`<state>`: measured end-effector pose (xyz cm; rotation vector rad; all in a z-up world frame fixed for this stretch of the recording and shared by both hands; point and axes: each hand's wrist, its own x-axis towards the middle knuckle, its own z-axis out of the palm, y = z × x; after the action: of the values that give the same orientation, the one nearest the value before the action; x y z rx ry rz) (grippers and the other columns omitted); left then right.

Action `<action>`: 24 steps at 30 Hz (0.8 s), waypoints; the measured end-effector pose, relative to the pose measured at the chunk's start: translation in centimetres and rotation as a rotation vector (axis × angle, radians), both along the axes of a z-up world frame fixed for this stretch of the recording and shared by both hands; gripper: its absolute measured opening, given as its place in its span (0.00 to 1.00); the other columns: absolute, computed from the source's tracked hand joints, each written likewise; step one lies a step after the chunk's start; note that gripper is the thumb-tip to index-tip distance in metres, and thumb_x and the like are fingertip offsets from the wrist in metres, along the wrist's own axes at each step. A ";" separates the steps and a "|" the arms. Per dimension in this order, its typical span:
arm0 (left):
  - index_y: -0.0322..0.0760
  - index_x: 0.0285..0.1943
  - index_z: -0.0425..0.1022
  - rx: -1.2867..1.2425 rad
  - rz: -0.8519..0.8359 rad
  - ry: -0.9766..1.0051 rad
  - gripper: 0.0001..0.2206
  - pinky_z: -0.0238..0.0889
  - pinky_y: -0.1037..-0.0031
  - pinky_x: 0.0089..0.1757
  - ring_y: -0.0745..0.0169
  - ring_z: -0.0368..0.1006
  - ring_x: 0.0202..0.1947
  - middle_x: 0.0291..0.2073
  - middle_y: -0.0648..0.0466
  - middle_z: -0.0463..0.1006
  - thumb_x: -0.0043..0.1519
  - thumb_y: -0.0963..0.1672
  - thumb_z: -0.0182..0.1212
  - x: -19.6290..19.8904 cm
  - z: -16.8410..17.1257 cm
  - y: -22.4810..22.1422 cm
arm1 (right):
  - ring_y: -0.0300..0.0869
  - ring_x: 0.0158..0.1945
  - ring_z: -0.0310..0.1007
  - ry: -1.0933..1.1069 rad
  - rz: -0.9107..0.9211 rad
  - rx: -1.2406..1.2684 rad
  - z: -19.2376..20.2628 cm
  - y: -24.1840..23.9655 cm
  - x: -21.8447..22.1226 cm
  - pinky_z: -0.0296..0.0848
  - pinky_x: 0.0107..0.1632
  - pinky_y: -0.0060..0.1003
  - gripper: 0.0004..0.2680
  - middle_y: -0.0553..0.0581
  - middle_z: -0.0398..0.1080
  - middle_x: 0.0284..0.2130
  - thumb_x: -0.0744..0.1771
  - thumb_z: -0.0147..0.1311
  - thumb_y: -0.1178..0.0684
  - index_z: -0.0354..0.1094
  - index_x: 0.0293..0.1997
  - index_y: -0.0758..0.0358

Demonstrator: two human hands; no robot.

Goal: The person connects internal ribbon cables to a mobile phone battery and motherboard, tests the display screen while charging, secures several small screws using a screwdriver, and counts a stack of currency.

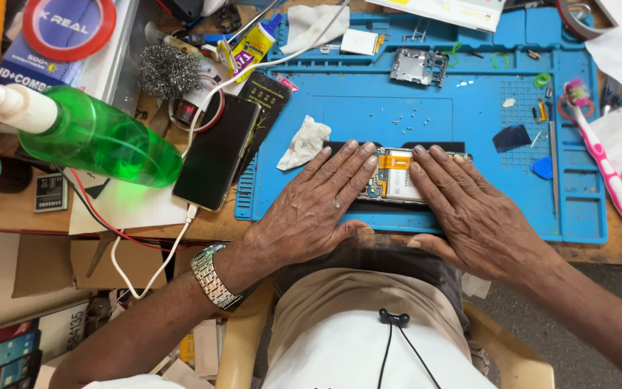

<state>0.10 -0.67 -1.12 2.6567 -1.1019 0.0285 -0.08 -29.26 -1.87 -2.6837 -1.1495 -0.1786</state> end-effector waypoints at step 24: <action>0.30 0.78 0.47 0.046 0.009 -0.130 0.39 0.29 0.53 0.71 0.51 0.39 0.78 0.78 0.45 0.48 0.66 0.59 0.47 -0.2 1.1 -0.7 | 0.55 0.74 0.46 0.024 -0.003 0.133 2.8 -0.7 -0.6 0.45 0.73 0.50 0.29 0.68 0.51 0.70 0.67 0.47 0.37 0.49 0.72 0.70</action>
<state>-0.12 -1.40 -0.05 2.7341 -1.1428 0.1820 -0.73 -29.92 0.92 -2.5644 -1.0873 -0.2155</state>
